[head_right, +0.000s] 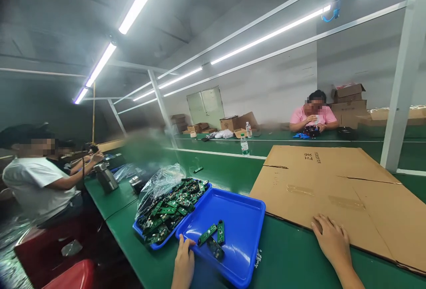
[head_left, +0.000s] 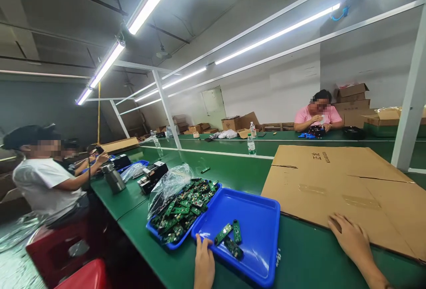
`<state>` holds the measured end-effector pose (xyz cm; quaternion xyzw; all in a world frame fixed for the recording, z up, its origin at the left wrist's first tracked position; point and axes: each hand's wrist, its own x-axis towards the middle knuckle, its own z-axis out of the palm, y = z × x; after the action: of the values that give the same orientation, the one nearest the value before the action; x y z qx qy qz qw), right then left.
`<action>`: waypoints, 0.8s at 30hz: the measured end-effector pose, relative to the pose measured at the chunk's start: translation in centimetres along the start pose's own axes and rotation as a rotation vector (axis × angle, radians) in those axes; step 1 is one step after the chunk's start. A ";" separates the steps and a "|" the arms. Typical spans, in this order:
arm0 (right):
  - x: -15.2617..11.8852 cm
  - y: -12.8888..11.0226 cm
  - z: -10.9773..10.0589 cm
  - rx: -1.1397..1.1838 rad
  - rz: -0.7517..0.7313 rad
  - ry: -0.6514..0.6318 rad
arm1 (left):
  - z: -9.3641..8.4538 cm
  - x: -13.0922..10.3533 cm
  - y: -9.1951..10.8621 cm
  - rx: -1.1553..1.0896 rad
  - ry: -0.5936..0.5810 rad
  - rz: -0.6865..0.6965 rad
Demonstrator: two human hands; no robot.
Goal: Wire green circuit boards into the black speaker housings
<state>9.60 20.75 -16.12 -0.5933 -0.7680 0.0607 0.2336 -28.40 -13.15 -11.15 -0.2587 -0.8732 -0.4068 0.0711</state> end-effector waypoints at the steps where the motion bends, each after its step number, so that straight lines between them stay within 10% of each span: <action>1: 0.0 0.0 0.0 0.001 -0.008 -0.014 | 0.1 0.1 -0.1 -0.010 0.010 -0.006; 16: -0.1 -0.9 -1.0 0.058 -0.011 -0.053 | 0.9 1.1 -1.6 0.036 0.155 0.069; 24: -0.1 -1.1 -0.7 0.074 -0.015 -0.020 | 0.1 0.5 -0.1 0.035 0.313 0.512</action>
<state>8.97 20.24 -15.16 -0.5777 -0.7720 0.0932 0.2481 -28.84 -12.95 -11.12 -0.4033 -0.7648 -0.3956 0.3095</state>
